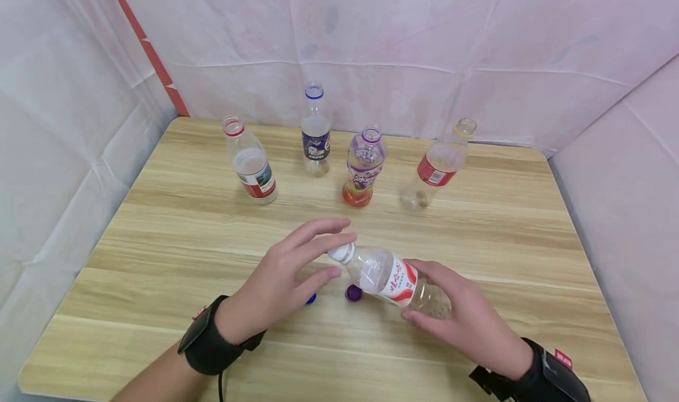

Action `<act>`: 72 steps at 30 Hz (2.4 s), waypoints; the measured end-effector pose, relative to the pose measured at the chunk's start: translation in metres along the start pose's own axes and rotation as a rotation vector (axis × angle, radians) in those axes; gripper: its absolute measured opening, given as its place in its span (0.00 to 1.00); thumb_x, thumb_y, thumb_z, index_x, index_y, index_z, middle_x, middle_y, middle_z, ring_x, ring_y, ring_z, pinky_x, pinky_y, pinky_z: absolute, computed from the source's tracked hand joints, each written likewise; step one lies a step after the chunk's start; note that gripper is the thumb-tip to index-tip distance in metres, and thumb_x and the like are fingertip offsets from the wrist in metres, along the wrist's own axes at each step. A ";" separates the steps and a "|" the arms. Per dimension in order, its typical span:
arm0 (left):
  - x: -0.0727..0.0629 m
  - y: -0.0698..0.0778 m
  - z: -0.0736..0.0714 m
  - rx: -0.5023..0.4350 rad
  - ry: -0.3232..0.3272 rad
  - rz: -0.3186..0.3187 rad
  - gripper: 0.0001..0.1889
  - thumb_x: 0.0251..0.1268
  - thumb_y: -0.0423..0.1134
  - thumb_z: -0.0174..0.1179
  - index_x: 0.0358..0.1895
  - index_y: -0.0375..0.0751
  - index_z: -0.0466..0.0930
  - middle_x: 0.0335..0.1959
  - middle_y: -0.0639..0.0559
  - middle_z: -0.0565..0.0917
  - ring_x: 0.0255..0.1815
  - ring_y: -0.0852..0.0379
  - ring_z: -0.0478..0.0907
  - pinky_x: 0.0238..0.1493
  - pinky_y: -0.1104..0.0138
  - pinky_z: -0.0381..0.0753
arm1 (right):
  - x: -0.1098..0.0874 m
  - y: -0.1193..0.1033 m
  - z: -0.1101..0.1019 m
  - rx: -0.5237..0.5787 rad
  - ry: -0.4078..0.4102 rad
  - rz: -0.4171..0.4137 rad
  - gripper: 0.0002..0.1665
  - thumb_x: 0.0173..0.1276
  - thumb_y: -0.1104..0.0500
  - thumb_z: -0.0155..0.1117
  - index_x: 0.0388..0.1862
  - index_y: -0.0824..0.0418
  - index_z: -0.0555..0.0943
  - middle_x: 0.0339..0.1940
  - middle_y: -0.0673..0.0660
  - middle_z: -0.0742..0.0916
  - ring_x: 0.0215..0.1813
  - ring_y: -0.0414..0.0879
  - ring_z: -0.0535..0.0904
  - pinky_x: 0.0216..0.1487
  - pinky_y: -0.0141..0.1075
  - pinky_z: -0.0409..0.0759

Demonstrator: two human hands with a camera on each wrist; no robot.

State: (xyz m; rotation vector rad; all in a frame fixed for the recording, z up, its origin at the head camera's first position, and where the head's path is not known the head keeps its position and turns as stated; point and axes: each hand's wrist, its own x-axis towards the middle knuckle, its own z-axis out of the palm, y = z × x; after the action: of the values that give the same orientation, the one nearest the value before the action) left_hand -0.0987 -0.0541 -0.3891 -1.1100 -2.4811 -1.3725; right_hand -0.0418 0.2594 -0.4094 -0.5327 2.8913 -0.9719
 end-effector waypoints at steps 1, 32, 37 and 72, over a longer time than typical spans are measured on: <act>0.000 0.000 0.000 0.009 -0.001 0.011 0.29 0.67 0.33 0.71 0.70 0.53 0.79 0.74 0.55 0.75 0.74 0.57 0.74 0.71 0.60 0.78 | 0.000 0.000 0.000 0.001 0.001 -0.001 0.46 0.56 0.51 0.86 0.72 0.38 0.74 0.60 0.36 0.84 0.58 0.35 0.81 0.60 0.38 0.86; 0.000 -0.003 0.001 -0.038 0.034 -0.044 0.31 0.66 0.42 0.73 0.72 0.49 0.76 0.67 0.56 0.79 0.64 0.61 0.78 0.56 0.67 0.87 | -0.001 -0.002 0.003 -0.009 0.013 -0.034 0.46 0.56 0.50 0.86 0.72 0.39 0.74 0.61 0.36 0.83 0.59 0.34 0.81 0.60 0.40 0.86; -0.002 -0.001 -0.003 -0.042 0.014 0.018 0.31 0.69 0.35 0.71 0.73 0.50 0.75 0.75 0.54 0.73 0.75 0.56 0.72 0.70 0.60 0.80 | -0.001 -0.001 0.002 -0.007 0.019 -0.042 0.44 0.57 0.49 0.85 0.72 0.40 0.74 0.60 0.38 0.84 0.57 0.35 0.82 0.58 0.40 0.87; 0.001 -0.005 0.000 -0.041 0.001 -0.083 0.26 0.68 0.44 0.70 0.69 0.53 0.80 0.53 0.58 0.83 0.47 0.66 0.80 0.45 0.71 0.86 | -0.003 -0.001 0.005 0.005 0.007 -0.021 0.47 0.53 0.51 0.88 0.71 0.41 0.75 0.61 0.36 0.83 0.59 0.35 0.81 0.59 0.42 0.87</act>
State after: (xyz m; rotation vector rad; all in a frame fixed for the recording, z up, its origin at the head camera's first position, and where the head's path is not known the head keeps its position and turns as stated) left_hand -0.1025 -0.0546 -0.3919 -1.0246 -2.5361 -1.4521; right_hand -0.0381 0.2565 -0.4126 -0.5616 2.8949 -0.9851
